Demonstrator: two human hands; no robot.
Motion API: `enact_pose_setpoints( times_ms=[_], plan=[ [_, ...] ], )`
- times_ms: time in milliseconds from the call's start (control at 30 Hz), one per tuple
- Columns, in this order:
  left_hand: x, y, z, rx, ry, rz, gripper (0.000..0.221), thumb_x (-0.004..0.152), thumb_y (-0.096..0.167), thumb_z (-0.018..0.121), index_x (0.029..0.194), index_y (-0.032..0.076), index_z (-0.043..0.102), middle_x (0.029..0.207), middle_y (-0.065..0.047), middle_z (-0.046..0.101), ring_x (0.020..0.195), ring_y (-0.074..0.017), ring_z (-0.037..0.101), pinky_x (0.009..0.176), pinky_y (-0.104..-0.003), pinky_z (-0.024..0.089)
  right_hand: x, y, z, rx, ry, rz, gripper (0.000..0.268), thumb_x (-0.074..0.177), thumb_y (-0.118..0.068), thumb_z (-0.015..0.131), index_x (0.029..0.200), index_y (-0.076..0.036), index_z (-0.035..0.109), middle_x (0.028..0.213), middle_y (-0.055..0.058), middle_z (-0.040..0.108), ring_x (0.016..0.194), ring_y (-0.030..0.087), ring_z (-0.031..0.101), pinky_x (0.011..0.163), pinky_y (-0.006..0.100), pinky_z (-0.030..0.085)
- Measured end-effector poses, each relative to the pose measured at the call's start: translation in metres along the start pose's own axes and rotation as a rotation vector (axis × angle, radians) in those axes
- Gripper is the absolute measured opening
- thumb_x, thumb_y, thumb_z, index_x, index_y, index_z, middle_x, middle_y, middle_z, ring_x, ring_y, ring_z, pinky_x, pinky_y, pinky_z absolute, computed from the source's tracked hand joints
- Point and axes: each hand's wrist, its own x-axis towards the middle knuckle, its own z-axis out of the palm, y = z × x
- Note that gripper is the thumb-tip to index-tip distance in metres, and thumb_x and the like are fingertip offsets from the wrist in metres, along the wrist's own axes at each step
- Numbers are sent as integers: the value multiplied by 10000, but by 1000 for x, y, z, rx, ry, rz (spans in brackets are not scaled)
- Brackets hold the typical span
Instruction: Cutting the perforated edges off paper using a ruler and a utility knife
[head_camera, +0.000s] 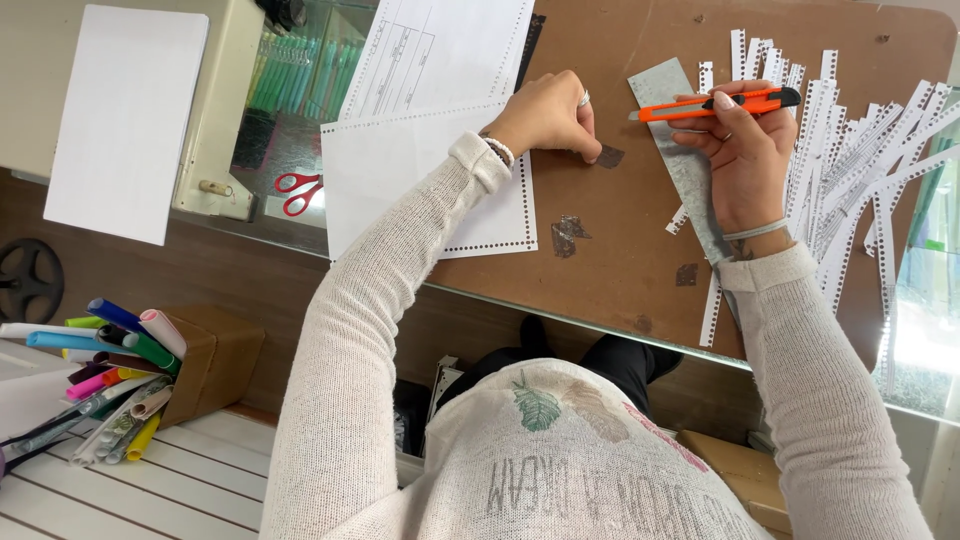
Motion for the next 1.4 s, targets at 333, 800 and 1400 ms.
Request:
enact_pose_setpoints(
  times_ms=[333,800,1400],
  plan=[
    [-7,5,1,-26,25,-12,181,737,347,971,676,276,816,658,121,607,783,-87,597,651,-336,416,3,4,-4,5,2,2,106,1273,-210,774,1342,-137,743,1393,240,938,1192,335,990,943,309,836],
    [-3,-7,5,-22,91,-1,225,740,347,957,661,258,766,663,129,676,775,-94,649,654,-354,460,2,4,-4,42,6,6,107,1261,-205,789,1337,-144,747,1385,257,938,1187,344,990,947,314,834],
    [-64,-39,10,-279,62,494,381,1313,163,494,1187,110,850,1259,-48,774,892,-163,733,922,-368,602,7,6,-1,56,-17,-11,97,1270,-167,767,1344,-118,727,1385,293,930,1176,367,988,912,322,834]
  ],
)
